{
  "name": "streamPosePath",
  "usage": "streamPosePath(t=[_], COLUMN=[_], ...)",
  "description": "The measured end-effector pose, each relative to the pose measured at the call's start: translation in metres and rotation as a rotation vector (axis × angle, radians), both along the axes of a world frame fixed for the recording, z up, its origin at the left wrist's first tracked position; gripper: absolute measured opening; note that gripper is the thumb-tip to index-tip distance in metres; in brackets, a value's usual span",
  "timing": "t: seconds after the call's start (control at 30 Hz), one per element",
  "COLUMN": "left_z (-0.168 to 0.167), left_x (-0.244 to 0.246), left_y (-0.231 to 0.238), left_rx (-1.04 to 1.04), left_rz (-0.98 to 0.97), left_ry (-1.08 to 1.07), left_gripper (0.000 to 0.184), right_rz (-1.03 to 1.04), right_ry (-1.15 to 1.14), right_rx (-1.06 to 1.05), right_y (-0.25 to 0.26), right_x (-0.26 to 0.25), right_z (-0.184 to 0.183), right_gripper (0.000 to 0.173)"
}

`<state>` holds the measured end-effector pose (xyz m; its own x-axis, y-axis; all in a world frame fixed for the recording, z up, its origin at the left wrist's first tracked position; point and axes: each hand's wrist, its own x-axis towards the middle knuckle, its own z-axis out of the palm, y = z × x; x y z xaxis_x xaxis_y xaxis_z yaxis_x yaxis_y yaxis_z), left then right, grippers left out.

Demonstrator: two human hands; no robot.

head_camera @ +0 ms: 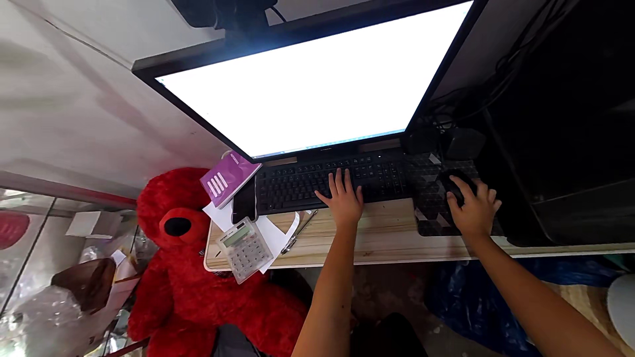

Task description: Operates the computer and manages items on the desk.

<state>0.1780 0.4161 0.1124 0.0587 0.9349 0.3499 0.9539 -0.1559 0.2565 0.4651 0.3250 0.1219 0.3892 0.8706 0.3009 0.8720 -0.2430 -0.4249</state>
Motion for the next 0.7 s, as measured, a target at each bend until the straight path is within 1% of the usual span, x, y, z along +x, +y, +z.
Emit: streamPosePath(t=[0.33, 0.57, 0.7], left_z=[-0.0004, -0.0012, -0.0002], left_x=[-0.0002, -0.0004, -0.0008], left_y=[0.0008, 0.0002, 0.0002], left_rx=[0.007, 0.013, -0.003], left_rz=[-0.004, -0.011, -0.009], left_ry=[-0.005, -0.02, -0.01], left_gripper=[0.056, 0.056, 0.056], right_rz=[-0.009, 0.031, 0.047], right_ry=[0.0, 0.01, 0.024], right_rx=[-0.018, -0.026, -0.032], right_y=[0.0, -0.0009, -0.0004], right_x=[-0.0018, -0.0004, -0.0003], right_z=[0.0018, 0.0036, 0.0021], right_gripper=[0.041, 0.049, 0.049])
